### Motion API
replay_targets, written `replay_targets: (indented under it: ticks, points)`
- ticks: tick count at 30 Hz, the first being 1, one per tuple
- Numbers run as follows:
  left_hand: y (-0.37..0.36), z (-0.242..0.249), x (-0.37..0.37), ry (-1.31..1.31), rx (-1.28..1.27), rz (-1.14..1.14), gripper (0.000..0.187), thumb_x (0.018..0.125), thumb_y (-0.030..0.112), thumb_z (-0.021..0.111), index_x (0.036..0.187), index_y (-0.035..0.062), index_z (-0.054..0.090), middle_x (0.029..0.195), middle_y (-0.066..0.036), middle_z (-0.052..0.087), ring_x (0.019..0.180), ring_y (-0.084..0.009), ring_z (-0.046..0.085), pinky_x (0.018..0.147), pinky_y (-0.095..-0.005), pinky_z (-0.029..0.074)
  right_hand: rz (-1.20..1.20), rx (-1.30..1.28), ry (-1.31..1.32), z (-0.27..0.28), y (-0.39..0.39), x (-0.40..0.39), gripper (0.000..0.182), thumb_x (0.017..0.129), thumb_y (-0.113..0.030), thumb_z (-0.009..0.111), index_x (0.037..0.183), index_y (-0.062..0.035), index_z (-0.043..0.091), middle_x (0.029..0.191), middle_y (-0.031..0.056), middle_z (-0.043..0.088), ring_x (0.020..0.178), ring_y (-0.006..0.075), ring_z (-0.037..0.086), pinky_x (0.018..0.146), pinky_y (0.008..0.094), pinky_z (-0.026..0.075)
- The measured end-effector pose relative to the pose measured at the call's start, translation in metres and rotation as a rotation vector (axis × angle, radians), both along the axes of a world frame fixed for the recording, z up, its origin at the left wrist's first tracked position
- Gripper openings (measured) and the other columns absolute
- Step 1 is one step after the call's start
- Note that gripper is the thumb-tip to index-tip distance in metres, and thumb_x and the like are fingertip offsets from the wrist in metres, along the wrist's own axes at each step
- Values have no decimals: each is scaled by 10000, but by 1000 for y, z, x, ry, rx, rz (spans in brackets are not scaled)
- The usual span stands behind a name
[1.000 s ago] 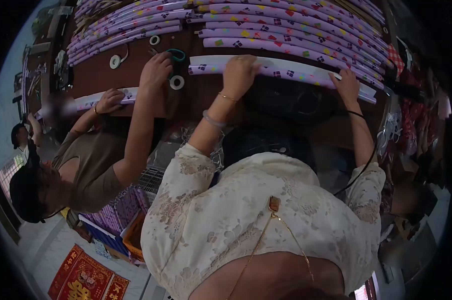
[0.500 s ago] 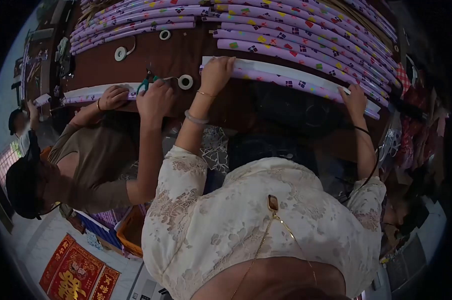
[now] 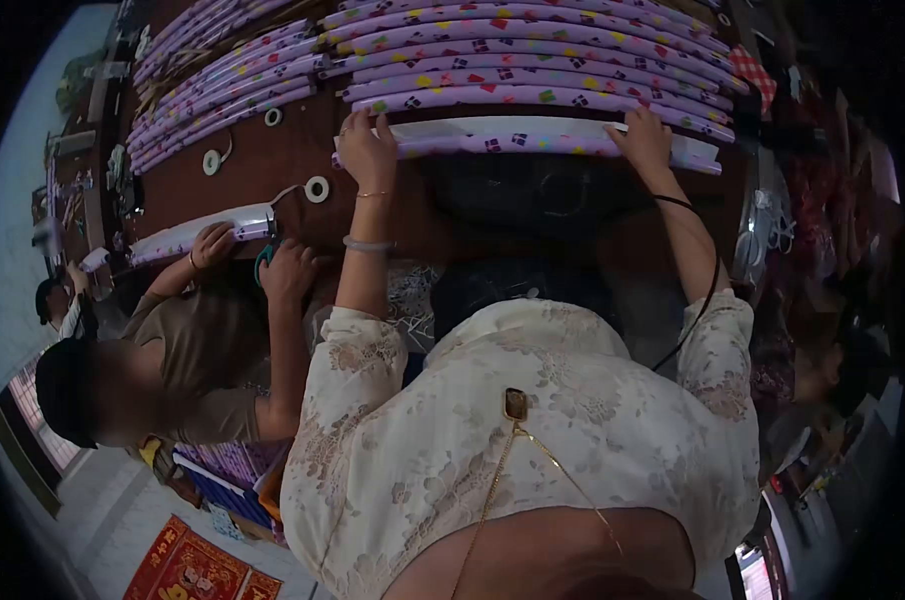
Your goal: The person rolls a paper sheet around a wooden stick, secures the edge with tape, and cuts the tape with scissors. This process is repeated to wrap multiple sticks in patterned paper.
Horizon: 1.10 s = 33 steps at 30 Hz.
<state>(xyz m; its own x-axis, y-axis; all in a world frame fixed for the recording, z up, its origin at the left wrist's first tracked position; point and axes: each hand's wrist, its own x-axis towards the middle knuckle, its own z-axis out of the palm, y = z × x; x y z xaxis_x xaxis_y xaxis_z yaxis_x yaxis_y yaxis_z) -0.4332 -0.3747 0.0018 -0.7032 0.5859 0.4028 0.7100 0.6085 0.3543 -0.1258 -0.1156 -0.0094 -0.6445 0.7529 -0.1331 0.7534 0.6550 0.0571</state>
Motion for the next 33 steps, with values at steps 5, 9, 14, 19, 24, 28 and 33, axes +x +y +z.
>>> replay_targets:
  ticks: [5,9,14,19,24,28,33]
  points:
    - [69,24,82,44,171,-177,170,702,130,632,852,51,613,862,-129,572,798,-306,548,700,-391,446,-3,-21,82,-3,-4,-1,428,758,-419,604,996,-64,593,1018,98,540,977,283,489,773,444,382]
    - [108,-4,135,-273,-74,-438,107,700,120,609,785,56,621,805,-139,595,777,-296,573,686,-389,461,6,27,92,-4,-9,-6,407,725,-420,626,931,-70,599,1001,88,543,933,269,518,734,437,397]
    - [123,-24,157,-299,-106,-554,138,732,158,580,769,29,616,805,-152,587,779,-305,574,682,-393,472,7,43,118,-2,-14,-11,423,722,-420,642,963,-75,603,1002,92,542,945,276,497,750,436,385]
    - [112,-21,147,-245,-170,-492,182,788,185,530,726,24,590,802,-149,587,787,-307,570,679,-370,480,-22,21,157,2,-16,-13,374,711,-400,661,879,-68,626,969,90,556,914,270,508,733,423,391]
    - [78,-19,93,-227,-281,-375,237,815,204,497,725,13,604,785,-165,593,708,-331,588,642,-417,481,3,27,143,6,-15,-10,388,700,-392,653,916,-72,612,970,79,548,927,253,507,702,399,388]
    - [61,-14,63,-225,-398,-353,227,807,199,507,765,8,622,816,-183,599,724,-344,584,644,-428,478,17,73,155,6,-15,-9,382,699,-392,652,908,-75,615,974,77,549,927,250,507,706,398,384]
    - [83,4,104,-135,-149,-407,133,743,96,528,793,9,615,826,-162,599,806,-319,571,708,-393,468,-12,88,134,8,-16,-13,369,683,-389,664,879,-80,618,976,71,551,916,238,508,693,384,380]
